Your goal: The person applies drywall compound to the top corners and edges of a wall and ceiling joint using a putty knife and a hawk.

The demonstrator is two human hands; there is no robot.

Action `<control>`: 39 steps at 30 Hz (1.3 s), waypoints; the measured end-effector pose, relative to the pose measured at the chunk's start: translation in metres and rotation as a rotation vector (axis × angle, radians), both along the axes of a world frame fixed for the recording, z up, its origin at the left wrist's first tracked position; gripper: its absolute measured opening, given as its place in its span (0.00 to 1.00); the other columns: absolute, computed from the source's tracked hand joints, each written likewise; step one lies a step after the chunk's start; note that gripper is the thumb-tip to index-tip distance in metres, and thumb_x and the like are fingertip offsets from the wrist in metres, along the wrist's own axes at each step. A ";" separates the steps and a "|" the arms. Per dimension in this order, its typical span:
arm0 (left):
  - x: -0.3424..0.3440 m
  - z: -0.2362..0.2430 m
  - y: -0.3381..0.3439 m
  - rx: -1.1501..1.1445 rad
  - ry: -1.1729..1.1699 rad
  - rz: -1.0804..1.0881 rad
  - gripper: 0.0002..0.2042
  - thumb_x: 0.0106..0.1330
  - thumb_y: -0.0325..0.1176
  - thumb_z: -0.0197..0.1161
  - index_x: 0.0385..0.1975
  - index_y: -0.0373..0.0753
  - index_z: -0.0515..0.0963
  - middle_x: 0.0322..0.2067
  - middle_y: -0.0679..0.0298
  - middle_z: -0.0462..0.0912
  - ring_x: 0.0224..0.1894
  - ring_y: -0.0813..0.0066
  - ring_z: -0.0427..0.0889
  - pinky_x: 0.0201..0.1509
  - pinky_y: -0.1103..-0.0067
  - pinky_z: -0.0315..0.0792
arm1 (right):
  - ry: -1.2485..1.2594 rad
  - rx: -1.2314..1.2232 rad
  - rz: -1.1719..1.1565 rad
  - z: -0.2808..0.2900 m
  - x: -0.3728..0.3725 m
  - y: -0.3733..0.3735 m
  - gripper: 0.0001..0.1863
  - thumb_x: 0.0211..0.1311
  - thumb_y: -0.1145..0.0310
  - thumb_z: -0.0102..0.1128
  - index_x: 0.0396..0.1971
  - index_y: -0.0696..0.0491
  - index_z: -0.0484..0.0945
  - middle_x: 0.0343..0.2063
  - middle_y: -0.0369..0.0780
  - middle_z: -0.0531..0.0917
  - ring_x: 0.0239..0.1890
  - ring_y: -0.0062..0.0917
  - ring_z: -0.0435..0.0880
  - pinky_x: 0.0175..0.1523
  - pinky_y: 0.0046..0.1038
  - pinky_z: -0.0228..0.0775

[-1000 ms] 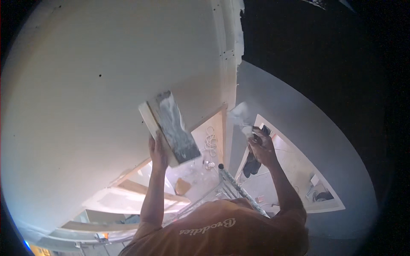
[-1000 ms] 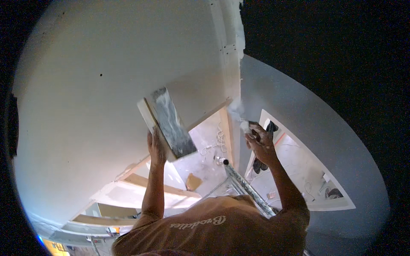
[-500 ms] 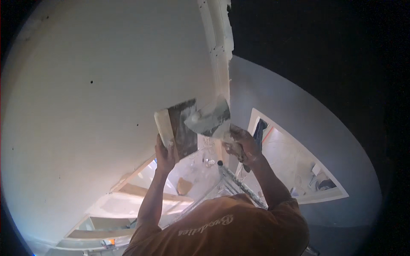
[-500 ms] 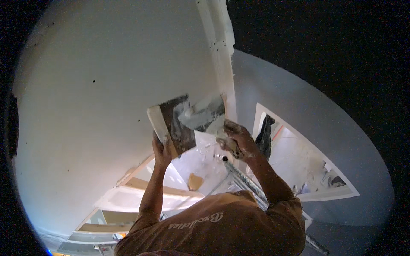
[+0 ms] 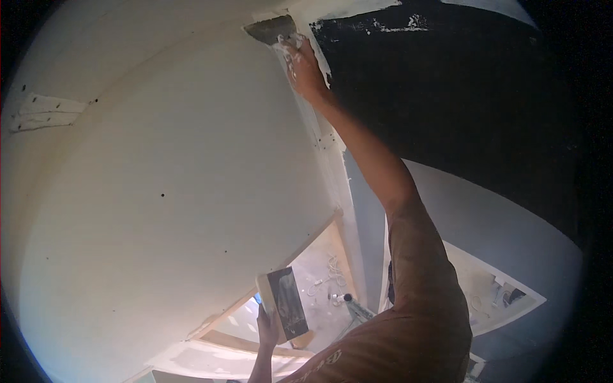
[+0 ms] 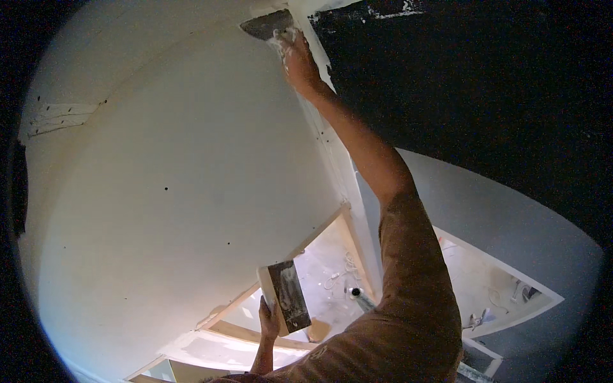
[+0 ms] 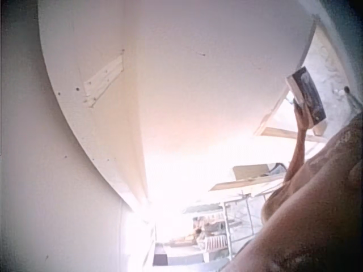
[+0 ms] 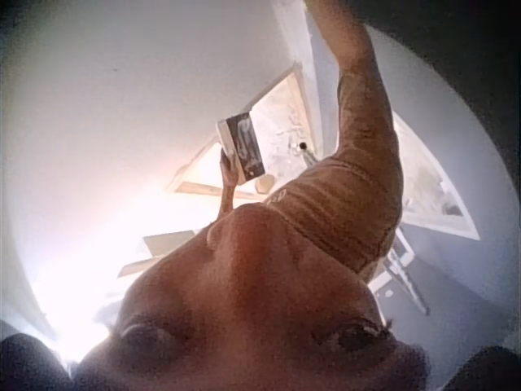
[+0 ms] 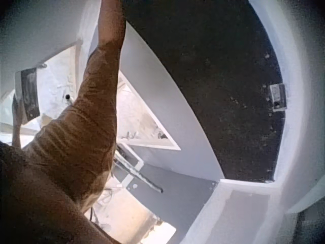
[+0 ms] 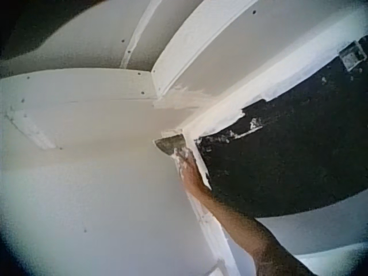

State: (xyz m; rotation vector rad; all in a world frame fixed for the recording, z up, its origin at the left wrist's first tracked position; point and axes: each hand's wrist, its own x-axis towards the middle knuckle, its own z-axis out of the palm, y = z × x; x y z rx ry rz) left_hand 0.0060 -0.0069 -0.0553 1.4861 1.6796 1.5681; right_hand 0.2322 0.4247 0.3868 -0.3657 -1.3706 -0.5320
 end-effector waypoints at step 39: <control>0.003 -0.040 -0.023 -0.025 -0.130 0.154 0.17 0.76 0.33 0.50 0.56 0.27 0.66 0.45 0.52 0.78 0.47 0.68 0.75 0.51 0.72 0.71 | -0.154 -0.019 -0.029 -0.041 -0.001 0.060 0.37 0.57 0.83 0.58 0.69 0.50 0.64 0.66 0.53 0.64 0.62 0.50 0.71 0.66 0.40 0.67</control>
